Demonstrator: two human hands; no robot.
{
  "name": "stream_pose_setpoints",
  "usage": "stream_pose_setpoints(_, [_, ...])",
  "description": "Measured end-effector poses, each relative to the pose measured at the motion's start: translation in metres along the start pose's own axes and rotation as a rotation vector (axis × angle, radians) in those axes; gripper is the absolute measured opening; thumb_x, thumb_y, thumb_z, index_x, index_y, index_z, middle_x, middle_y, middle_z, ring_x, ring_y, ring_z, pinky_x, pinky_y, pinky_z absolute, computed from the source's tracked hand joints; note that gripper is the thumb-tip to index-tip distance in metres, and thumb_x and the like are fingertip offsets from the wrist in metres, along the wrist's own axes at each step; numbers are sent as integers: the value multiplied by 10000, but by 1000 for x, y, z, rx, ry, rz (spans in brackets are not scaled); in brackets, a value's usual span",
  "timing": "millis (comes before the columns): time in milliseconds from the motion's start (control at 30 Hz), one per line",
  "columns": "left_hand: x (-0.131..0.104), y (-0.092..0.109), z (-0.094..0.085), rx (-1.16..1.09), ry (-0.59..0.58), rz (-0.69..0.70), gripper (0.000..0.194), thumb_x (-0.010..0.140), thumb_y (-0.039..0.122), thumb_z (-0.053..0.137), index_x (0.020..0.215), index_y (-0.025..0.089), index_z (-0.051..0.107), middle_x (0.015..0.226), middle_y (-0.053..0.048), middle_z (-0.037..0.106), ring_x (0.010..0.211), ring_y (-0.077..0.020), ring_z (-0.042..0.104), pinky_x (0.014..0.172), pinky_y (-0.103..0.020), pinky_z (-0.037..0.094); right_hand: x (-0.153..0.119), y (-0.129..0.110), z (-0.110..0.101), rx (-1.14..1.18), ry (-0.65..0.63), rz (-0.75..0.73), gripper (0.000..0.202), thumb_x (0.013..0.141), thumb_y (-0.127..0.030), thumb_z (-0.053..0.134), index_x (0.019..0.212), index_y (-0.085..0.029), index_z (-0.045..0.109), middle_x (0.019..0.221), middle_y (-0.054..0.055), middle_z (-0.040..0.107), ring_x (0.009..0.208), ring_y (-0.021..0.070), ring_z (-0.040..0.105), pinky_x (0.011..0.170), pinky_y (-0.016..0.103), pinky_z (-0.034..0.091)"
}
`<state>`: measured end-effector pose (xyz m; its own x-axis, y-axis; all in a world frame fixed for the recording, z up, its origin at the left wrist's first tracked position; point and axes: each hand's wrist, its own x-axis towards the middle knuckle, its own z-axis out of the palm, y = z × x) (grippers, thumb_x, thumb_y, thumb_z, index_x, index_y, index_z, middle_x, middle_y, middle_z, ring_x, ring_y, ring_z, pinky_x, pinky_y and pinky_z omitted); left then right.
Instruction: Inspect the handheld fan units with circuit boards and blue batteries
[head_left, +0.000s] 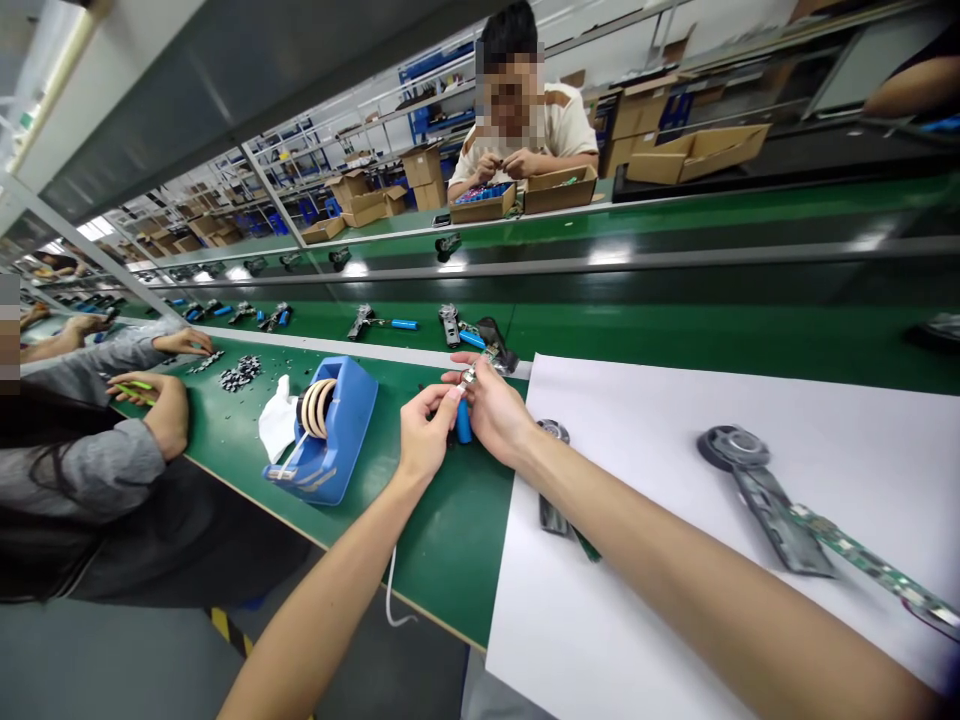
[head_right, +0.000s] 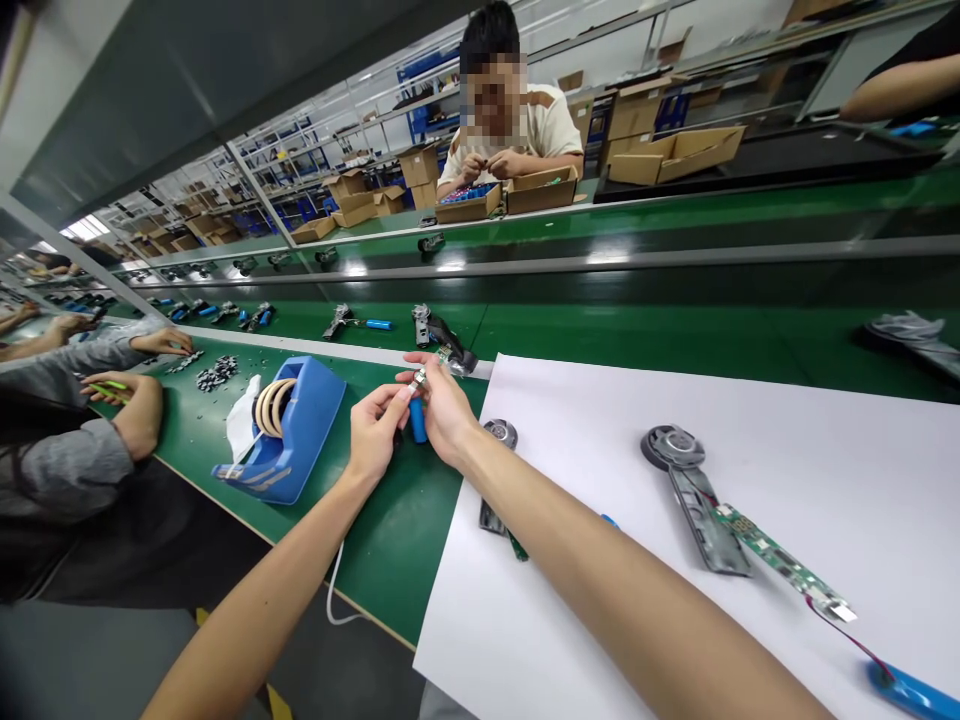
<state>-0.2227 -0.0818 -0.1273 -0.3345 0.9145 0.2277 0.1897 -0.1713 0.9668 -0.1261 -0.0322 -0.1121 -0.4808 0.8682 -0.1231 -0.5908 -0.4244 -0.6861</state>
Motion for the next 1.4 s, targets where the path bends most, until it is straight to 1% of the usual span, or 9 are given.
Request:
stream_pose_setpoints(67, [0, 0, 0, -10, -5, -1, 315, 853, 457, 662, 792, 148, 662, 528, 46, 441, 490, -87, 381, 494, -248, 306, 0, 0, -1, -2, -18, 4, 297, 1038, -431, 373, 1013, -232, 592, 812, 12, 621, 640, 144, 567, 489, 235, 449])
stream_pose_setpoints(200, [2, -1, -1, -26, -10, -2, 308, 861, 445, 661, 801, 142, 663, 524, 49, 435, 473, -75, 372, 474, -235, 297, 2, 3, -4, -7, -51, -18, 308, 979, -523, 493, 998, -234, 596, 814, 5, 622, 634, 143, 565, 507, 242, 473])
stream_pose_setpoints(600, [2, -3, -1, -40, -12, 4, 373, 828, 508, 690, 813, 135, 687, 518, 52, 438, 440, -64, 361, 407, -213, 252, 6, 6, -8, 14, -30, -42, 265, 996, -458, 478, 965, -225, 600, 796, 7, 607, 644, 144, 560, 488, 243, 478])
stream_pose_setpoints(733, [2, -2, 0, -46, -22, -6, 367, 822, 497, 695, 799, 130, 678, 508, 55, 432, 427, -60, 353, 404, -210, 254, 7, 7, -9, -8, -57, -50, 287, 992, -475, 473, 947, -219, 593, 768, 1, 589, 607, 142, 546, 472, 253, 479])
stream_pose_setpoints(833, [3, -3, 0, -57, -20, -19, 367, 818, 494, 695, 807, 128, 671, 505, 58, 430, 418, -59, 346, 398, -209, 244, 8, 11, -11, -44, -82, -82, 320, 960, -535, 511, 948, -223, 584, 757, -9, 576, 577, 134, 531, 469, 255, 470])
stream_pose_setpoints(1000, [5, -4, -3, -74, -10, -28, 368, 815, 498, 692, 805, 131, 659, 508, 56, 436, 423, -59, 330, 403, -211, 232, 12, 21, -15, -191, -56, -203, 428, 884, -640, 573, 930, -217, 619, 808, 1, 588, 620, 118, 536, 535, 242, 475])
stream_pose_setpoints(1267, [10, -6, -7, -37, -26, -7, 365, 801, 499, 690, 755, 144, 618, 515, 44, 459, 474, -73, 372, 483, -215, 299, 18, 26, -17, -379, -31, -284, 478, 904, -644, 530, 893, -198, 698, 908, 53, 663, 806, 155, 617, 711, 258, 496])
stream_pose_setpoints(1333, [10, -6, -6, -14, -20, 3, 360, 807, 498, 678, 754, 148, 614, 518, 43, 462, 479, -79, 386, 493, -219, 314, 18, 26, -17, -381, -34, -269, 489, 899, -653, 532, 896, -195, 703, 888, 53, 663, 780, 157, 618, 684, 258, 489])
stream_pose_setpoints(1400, [9, -6, -6, 22, -10, 12, 342, 827, 487, 652, 775, 150, 629, 517, 44, 465, 473, -87, 396, 493, -224, 324, 17, 25, -15, -345, -45, -211, 499, 897, -662, 526, 930, -196, 699, 831, 44, 647, 702, 152, 601, 602, 254, 464])
